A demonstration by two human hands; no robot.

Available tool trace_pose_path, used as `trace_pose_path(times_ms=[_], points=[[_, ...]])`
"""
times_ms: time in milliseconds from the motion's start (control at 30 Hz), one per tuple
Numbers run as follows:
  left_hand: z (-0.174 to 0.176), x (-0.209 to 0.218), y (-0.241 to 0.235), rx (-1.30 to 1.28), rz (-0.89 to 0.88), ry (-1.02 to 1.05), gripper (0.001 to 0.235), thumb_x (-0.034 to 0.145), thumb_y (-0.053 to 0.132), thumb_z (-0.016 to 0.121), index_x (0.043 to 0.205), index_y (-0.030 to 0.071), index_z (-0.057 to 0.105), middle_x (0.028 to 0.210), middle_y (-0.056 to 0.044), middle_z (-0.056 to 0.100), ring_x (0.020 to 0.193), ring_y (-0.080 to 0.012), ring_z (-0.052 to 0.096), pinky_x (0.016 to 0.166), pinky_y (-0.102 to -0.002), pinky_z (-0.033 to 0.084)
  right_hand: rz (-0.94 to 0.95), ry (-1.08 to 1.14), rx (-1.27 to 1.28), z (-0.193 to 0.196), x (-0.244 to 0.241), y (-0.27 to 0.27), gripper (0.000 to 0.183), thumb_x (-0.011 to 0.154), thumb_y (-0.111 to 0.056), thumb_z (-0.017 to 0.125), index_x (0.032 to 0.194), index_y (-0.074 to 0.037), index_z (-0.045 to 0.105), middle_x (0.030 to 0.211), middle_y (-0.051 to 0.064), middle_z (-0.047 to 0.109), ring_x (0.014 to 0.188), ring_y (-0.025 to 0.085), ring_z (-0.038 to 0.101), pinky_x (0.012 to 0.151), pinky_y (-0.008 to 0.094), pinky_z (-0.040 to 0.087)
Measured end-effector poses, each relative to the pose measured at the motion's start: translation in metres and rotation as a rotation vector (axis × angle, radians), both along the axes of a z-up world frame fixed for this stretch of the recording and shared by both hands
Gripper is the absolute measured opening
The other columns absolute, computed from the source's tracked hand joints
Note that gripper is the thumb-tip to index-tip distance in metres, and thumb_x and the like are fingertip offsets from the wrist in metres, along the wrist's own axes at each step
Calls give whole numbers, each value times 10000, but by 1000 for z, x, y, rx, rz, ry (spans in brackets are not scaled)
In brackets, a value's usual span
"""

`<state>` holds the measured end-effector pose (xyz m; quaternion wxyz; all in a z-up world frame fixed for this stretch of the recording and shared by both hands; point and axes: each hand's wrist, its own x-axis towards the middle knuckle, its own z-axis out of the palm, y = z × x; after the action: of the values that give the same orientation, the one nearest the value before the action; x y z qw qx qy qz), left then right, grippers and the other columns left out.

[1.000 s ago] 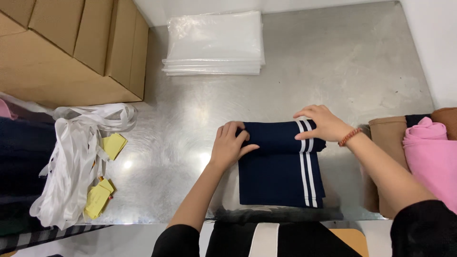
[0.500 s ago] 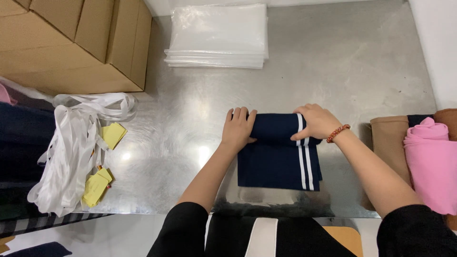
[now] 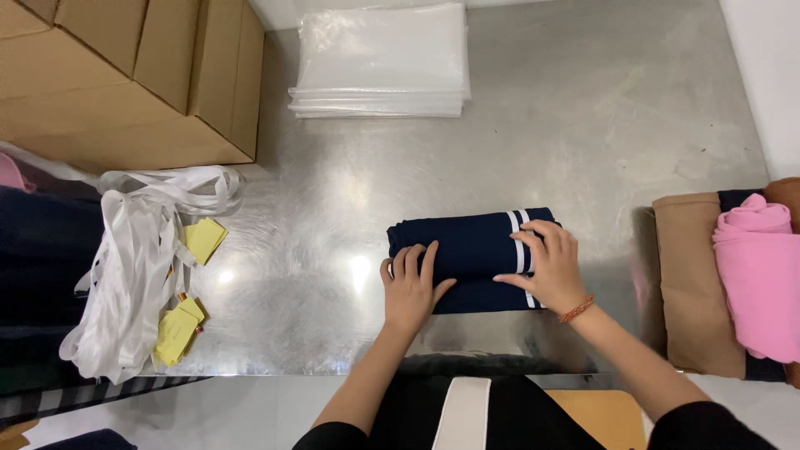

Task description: The person takes a pink long-sleeved top, a pair of navy blue shorts, and a black-and-white checkered skirt from a clothing rack. They fold each item by hand on a metal table and place them into a stack of brown paper bags.

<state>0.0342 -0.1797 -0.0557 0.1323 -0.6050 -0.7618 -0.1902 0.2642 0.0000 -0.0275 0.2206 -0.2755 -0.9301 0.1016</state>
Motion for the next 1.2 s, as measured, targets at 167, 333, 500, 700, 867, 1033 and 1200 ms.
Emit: trace_pose_path(times_ms=[167,333,500,700,867,1033,1200], points=[[49,-45,41,-256,-131,-195,986,780,709,748,1521,103,508,1212,-109,553,1195,-322,513,1075,-599,356,34,-363,-268,28,-15,81,833,735,-732,821,1416,-318,581,1309,-49,591,1269,245,528,1021,498,439],[65,-76,94,-641,-152,-428,715,746,644,854,1278,209,653,1409,-74,541,1454,-322,414,1219,-666,230,59,-955,-539,24,-60,132,1297,488,-914,939,1575,-376,480,1590,-14,500,1538,280,383,1138,563,422],[60,-78,122,-973,-129,-438,1101,620,625,933,1526,204,470,1424,-162,671,1352,-364,617,1150,-667,352,183,-1102,-413,8,-81,139,1327,377,-960,965,1437,-235,635,1280,71,660,1261,294,644,971,508,551],[53,-77,117,-731,-90,-232,812,605,427,937,1333,162,697,1202,-109,771,1145,-341,703,1034,-591,427,63,-585,-177,23,-72,104,965,565,-488,1001,1405,-250,590,1259,21,470,1317,304,473,1037,495,492],[33,-6,34,-393,-28,-188,836,790,244,878,1520,68,511,1397,-278,578,1396,-453,495,1189,-560,376,64,-137,-28,4,-30,37,865,655,-171,946,1427,-176,554,1412,127,465,1443,462,431,1147,589,449],[54,55,-12,-245,48,-146,1143,816,575,827,1676,55,284,1700,-326,263,1604,-484,183,1313,-583,131,116,53,-43,-28,16,0,935,724,-348,886,1536,-306,423,1623,141,245,1517,579,203,1221,736,271],[48,47,-7,36,150,-225,761,977,501,762,1582,141,472,1580,-240,478,1502,-450,428,1243,-594,336,210,-25,-222,-18,1,26,692,909,-389,717,1552,-319,471,1741,126,158,1595,449,228,1255,669,322]])
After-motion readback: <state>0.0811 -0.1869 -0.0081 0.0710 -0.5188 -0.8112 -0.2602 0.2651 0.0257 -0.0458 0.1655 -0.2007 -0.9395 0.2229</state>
